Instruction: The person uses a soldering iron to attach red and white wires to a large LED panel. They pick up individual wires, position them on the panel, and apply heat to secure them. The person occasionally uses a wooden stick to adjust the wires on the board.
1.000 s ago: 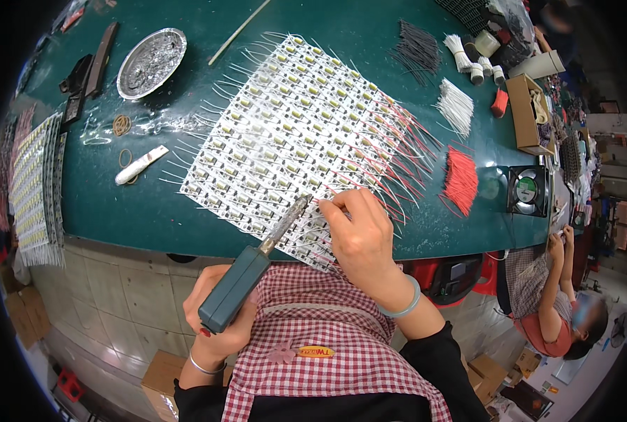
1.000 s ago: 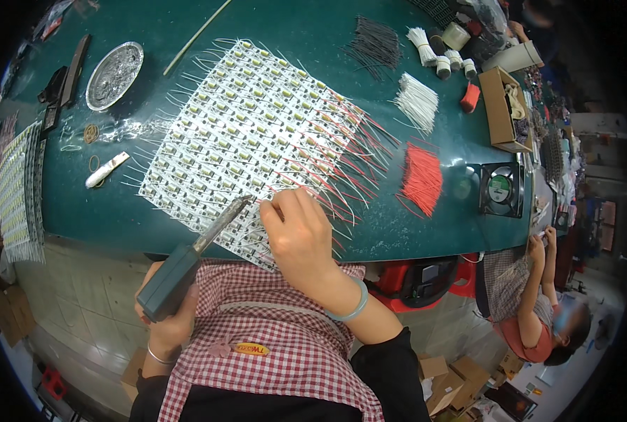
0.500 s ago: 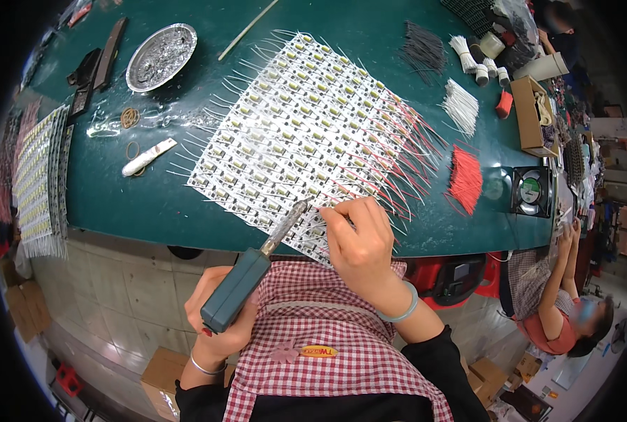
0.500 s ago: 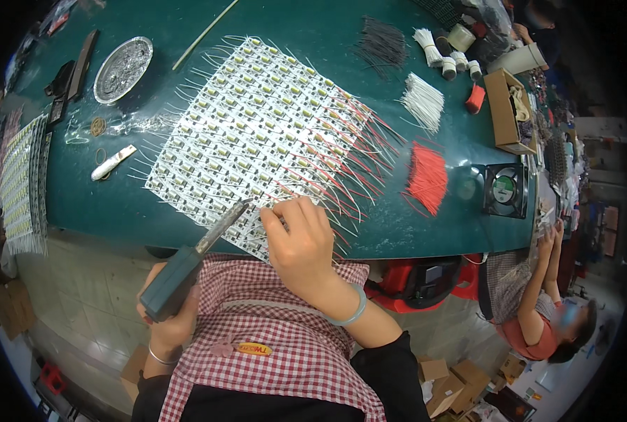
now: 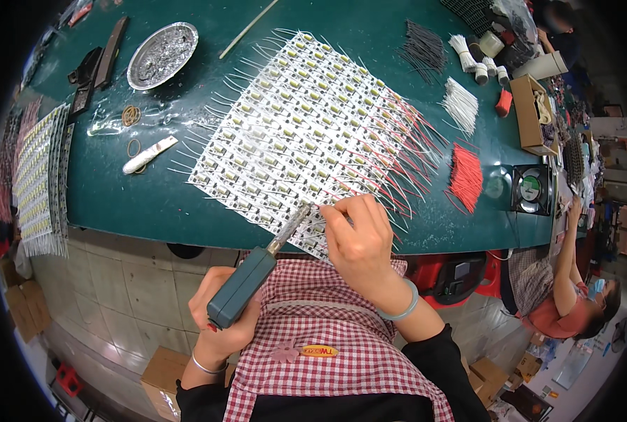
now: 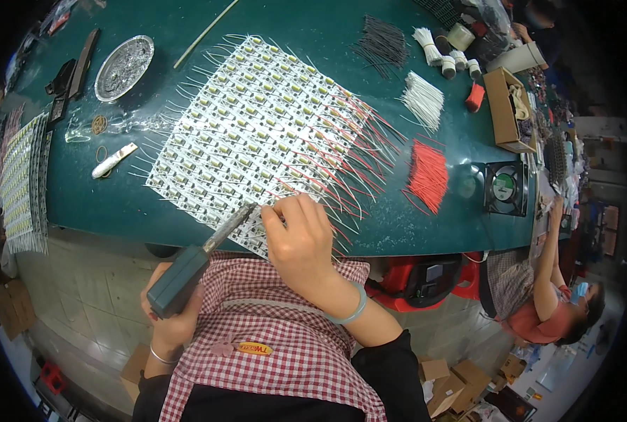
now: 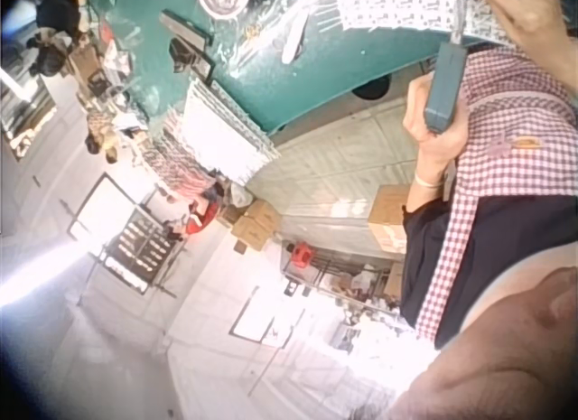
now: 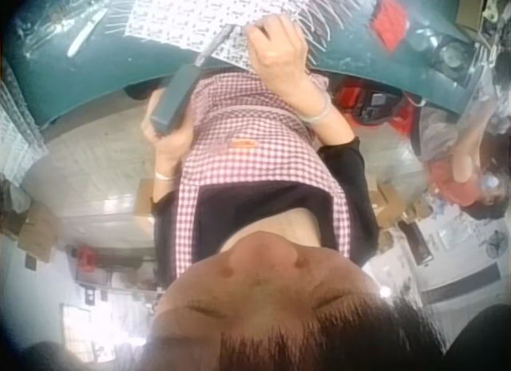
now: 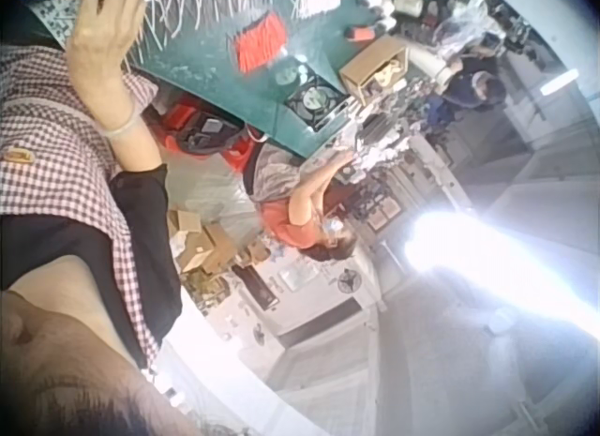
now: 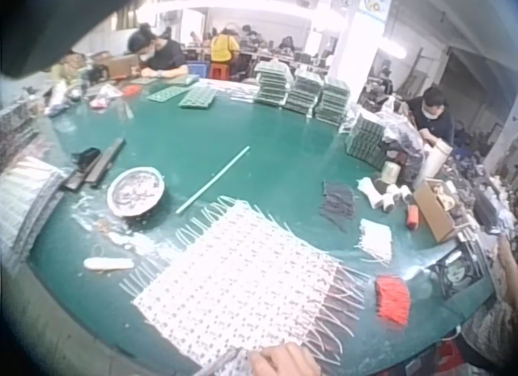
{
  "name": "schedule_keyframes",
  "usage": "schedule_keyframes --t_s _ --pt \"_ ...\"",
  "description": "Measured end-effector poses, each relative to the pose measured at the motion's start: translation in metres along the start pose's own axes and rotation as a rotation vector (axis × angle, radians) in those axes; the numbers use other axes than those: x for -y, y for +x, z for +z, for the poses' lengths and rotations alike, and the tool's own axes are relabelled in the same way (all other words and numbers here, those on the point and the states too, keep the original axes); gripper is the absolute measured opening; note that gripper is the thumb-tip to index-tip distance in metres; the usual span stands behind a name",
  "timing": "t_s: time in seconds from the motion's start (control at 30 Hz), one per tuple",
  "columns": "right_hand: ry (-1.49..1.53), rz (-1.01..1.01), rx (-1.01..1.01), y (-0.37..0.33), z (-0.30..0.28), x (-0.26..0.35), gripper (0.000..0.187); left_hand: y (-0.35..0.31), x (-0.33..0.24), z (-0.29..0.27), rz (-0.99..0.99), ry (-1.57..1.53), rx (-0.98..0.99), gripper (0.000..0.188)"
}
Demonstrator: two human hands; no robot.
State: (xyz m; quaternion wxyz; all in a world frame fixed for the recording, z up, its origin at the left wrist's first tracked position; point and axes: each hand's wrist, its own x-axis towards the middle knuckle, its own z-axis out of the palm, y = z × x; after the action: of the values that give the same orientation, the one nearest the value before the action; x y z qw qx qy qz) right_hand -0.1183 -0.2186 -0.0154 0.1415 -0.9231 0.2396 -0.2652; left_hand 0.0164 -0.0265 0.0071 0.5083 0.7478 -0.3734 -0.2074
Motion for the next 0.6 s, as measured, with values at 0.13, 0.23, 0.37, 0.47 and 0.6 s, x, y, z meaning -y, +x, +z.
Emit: schedule_keyframes --t_s 0.13,0.23,0.37,0.47,0.6 --pt "-0.015 -0.011 0.005 0.0000 0.0002 0.0004 0.018 0.0000 0.0031 -0.0011 0.028 0.010 0.017 0.021" --pt "-0.019 -0.021 0.011 0.0005 0.0001 0.0004 0.018 0.0014 0.0033 -0.0022 0.062 0.027 0.030 0.020" --pt "-0.027 -0.026 0.021 0.0012 0.0003 0.0012 0.019 0.0004 0.0024 -0.0027 0.043 0.031 0.017 0.019" --pt "-0.030 -0.022 0.026 0.0023 -0.0008 0.0030 0.019 -0.0033 0.0053 -0.0033 0.055 0.027 -0.019 0.019" --pt "-0.041 -0.019 0.027 0.0024 -0.0010 0.0029 0.019 -0.0034 0.0044 -0.0048 0.073 0.006 -0.046 0.021"
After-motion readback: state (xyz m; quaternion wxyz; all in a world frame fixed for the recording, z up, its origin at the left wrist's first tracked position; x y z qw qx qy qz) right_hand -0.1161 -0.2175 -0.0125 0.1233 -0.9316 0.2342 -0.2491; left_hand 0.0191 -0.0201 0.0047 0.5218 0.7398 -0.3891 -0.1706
